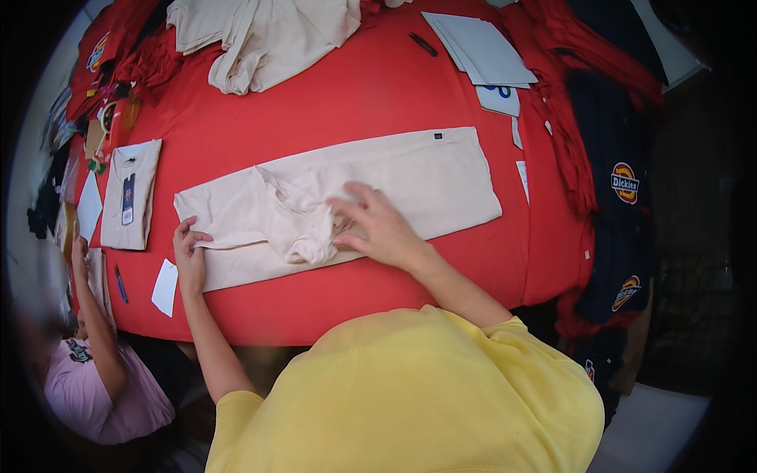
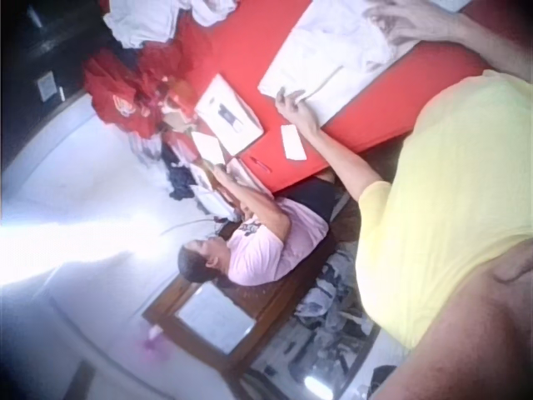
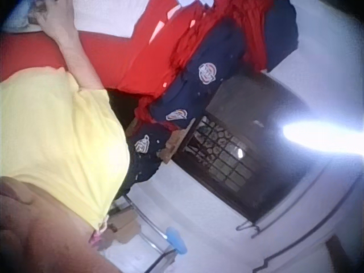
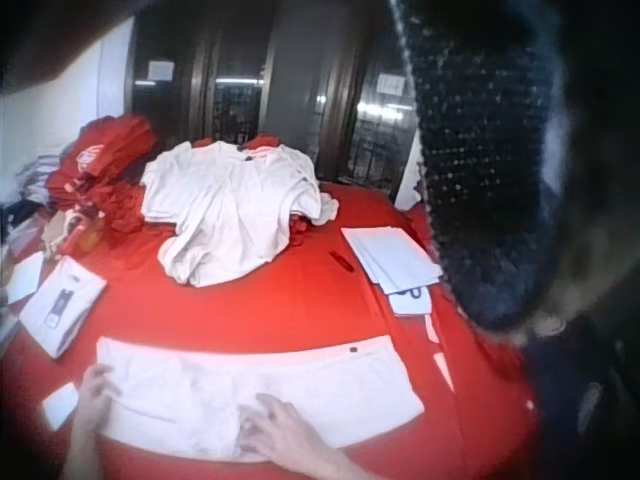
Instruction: The person folds several shirts on a table, aligning the sleeves and body before stacking them.
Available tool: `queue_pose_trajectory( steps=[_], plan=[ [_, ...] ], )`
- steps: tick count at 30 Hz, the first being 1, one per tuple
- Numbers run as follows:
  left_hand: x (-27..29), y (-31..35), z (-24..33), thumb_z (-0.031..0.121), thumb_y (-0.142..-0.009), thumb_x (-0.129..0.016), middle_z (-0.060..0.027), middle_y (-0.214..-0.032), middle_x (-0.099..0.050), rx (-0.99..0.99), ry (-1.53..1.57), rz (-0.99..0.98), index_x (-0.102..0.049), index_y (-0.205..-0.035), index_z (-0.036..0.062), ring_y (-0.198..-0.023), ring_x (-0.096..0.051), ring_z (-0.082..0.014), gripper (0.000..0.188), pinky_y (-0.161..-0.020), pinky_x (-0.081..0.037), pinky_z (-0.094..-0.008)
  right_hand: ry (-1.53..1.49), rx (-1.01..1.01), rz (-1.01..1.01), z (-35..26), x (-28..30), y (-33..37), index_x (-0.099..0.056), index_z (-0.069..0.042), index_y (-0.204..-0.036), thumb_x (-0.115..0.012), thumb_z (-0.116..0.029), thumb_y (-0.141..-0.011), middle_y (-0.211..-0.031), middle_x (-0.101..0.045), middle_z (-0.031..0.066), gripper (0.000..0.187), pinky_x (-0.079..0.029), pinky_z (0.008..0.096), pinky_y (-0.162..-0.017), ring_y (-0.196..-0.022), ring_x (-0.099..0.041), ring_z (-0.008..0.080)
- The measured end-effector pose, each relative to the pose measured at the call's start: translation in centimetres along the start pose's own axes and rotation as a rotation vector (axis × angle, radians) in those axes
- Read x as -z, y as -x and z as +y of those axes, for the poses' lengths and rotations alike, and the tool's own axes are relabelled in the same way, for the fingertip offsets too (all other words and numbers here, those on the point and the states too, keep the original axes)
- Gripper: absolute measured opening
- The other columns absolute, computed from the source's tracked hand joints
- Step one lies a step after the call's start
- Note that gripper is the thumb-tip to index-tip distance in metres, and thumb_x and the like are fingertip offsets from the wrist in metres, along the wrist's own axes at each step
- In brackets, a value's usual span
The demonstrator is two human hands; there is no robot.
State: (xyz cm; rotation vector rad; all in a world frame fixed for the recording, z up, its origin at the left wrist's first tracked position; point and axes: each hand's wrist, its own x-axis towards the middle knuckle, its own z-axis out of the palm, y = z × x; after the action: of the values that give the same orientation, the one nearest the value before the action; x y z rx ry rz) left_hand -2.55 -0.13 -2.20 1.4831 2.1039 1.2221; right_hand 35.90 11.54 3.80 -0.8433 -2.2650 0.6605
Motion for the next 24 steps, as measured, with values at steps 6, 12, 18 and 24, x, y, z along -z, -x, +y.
queue_pose_trajectory(
  steps=[6,12,18,24],
  plan=[
    [0.1,0.1,0.7,-0.01,-0.075,-0.046,-0.0122,-0.131,-0.047,0.046,-0.078,0.005,-0.063,-0.078,0.0028,-0.128,-0.04,-0.0301,0.021,-0.104,-0.035,-0.0382,-0.187,-0.053,0.251,1.4,-0.5,-0.3,-0.061,-0.001,-0.088,-0.044,0.016,-0.069,-0.1,-0.055,0.0131,0.031,-0.047,0.0378,-0.08,-0.098,-0.055,0.032],
    [1.4,-0.2,1.3,-0.001,-0.079,-0.05,-0.0107,-0.128,-0.051,0.024,-0.136,-0.022,-0.068,-0.089,0.0052,-0.123,-0.043,-0.0289,0.021,-0.099,-0.038,-0.0384,-0.009,-0.324,0.153,8.0,4.1,0.8,-0.064,-0.003,-0.109,-0.066,-0.002,-0.078,-0.104,-0.06,0.0109,0.031,-0.049,0.0319,-0.078,-0.091,-0.06,0.0223],
    [-3.4,0.9,9.2,0.021,-0.094,-0.056,-0.0102,-0.129,-0.052,-0.1,-0.313,0.185,-0.066,-0.113,0.011,-0.119,-0.047,-0.0286,0.024,-0.1,-0.038,-0.0398,0.65,-0.781,0.455,12.8,10.4,5.1,-0.061,-0.004,-0.112,-0.067,-0.031,-0.085,-0.114,-0.058,0.0143,0.038,-0.04,0.0469,-0.094,-0.11,-0.049,0.0349],
    [-12.1,0.7,12.7,0.047,-0.087,-0.06,-0.0107,-0.147,-0.038,-0.253,-0.442,-0.043,-0.052,-0.136,0.0216,-0.139,-0.028,-0.0311,0.056,-0.114,-0.015,-0.0511,0.48,-0.801,0.237,15.8,11.1,5.3,-0.057,-0.001,-0.111,-0.07,-0.034,-0.083,-0.11,-0.061,0.0148,0.045,-0.044,0.0451,-0.09,-0.105,-0.055,0.0319]
  ],
)
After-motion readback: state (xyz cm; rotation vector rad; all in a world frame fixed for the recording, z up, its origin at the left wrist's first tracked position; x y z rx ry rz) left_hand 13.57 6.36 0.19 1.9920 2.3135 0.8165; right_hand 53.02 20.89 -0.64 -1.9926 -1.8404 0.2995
